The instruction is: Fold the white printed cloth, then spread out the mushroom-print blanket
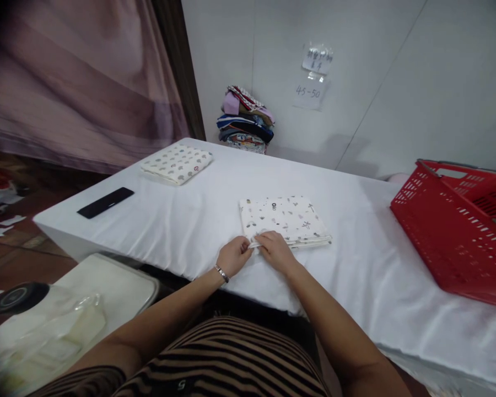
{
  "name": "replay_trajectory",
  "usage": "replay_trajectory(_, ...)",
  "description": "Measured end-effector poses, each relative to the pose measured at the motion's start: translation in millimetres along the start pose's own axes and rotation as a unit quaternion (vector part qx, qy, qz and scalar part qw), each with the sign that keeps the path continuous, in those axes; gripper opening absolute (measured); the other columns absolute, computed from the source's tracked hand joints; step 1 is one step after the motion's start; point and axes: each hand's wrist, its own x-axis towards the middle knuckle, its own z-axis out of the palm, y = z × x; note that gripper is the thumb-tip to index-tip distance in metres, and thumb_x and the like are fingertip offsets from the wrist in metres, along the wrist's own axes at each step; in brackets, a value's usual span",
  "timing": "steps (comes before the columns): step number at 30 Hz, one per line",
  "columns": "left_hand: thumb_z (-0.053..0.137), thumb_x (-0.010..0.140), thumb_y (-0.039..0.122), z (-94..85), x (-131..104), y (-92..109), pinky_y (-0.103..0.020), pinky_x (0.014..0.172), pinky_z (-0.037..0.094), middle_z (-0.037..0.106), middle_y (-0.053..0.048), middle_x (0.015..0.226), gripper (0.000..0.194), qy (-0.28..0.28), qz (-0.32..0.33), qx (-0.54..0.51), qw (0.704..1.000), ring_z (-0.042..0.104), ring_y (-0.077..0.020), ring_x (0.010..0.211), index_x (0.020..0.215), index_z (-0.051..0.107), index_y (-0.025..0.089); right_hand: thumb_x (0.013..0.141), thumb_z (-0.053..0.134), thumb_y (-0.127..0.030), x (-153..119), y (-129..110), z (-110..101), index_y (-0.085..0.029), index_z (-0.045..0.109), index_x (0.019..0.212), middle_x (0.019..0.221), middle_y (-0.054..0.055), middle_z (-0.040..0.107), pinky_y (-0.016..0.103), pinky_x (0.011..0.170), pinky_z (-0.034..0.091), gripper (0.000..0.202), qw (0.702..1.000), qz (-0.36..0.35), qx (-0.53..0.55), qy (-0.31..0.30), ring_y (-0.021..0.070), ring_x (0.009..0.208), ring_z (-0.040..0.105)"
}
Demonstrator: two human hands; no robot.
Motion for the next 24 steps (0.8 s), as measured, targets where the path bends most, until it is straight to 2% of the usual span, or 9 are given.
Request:
replay_trajectory(8, 0.053, 0.078, 0.028, -1.2, 2, -3, -0.024, 0.065, 0.039, 0.062, 0.001, 0.079, 0.01, -0.006, 0.011, -0.016, 1.0, 0.055, -0.0128, 0.073, 0.082, 0.059, 0.021, 0.086, 0.047, -0.016, -16, 11, -2, -0.019, 0.059, 0.107, 0.103, 0.008, 0.062, 0.039, 0.086, 0.041, 0.024, 0.999, 0.016, -0.002, 0.039, 0.0207, 0.097, 0.052)
replay_trajectory(16, 0.046, 0.083, 0.024, -7.9, 2, -6, -0.026, 0.071, 0.04, 0.064, -0.001, 0.083, 0.017, -0.033, 0.089, 0.017, 0.995, 0.056, -0.0144, 0.078, 0.087, 0.062, 0.021, 0.085, 0.047, -0.015, -9, 6, 1, -0.019, 0.061, 0.102, 0.1, 0.007, 0.063, 0.039, 0.084, 0.042, 0.023, 0.999, 0.032, 0.0, 0.029, 0.0206, 0.094, 0.053)
replay_trajectory(21, 0.047, 0.083, 0.024, -6.1, 1, -9, -0.026, 0.074, 0.041, 0.066, -0.001, 0.085, 0.019, -0.019, 0.081, -0.022, 0.996, 0.057, -0.0142, 0.079, 0.088, 0.064, 0.021, 0.081, 0.055, -0.021, -8, -2, -5, -0.02, 0.06, 0.106, 0.105, 0.008, 0.062, 0.04, 0.086, 0.041, 0.025, 0.998, 0.047, 0.031, 0.022, 0.0216, 0.097, 0.053)
replay_trajectory(24, 0.045, 0.084, 0.027, -7.1, 1, -9, -0.025, 0.072, 0.041, 0.066, 0.0, 0.081, 0.021, -0.022, 0.071, -0.053, 0.996, 0.058, -0.0134, 0.077, 0.086, 0.065, 0.021, 0.084, 0.05, -0.02, -6, -5, -4, -0.021, 0.063, 0.1, 0.101, 0.007, 0.063, 0.038, 0.085, 0.043, 0.02, 0.996, 0.066, 0.046, 0.042, 0.0201, 0.095, 0.055)
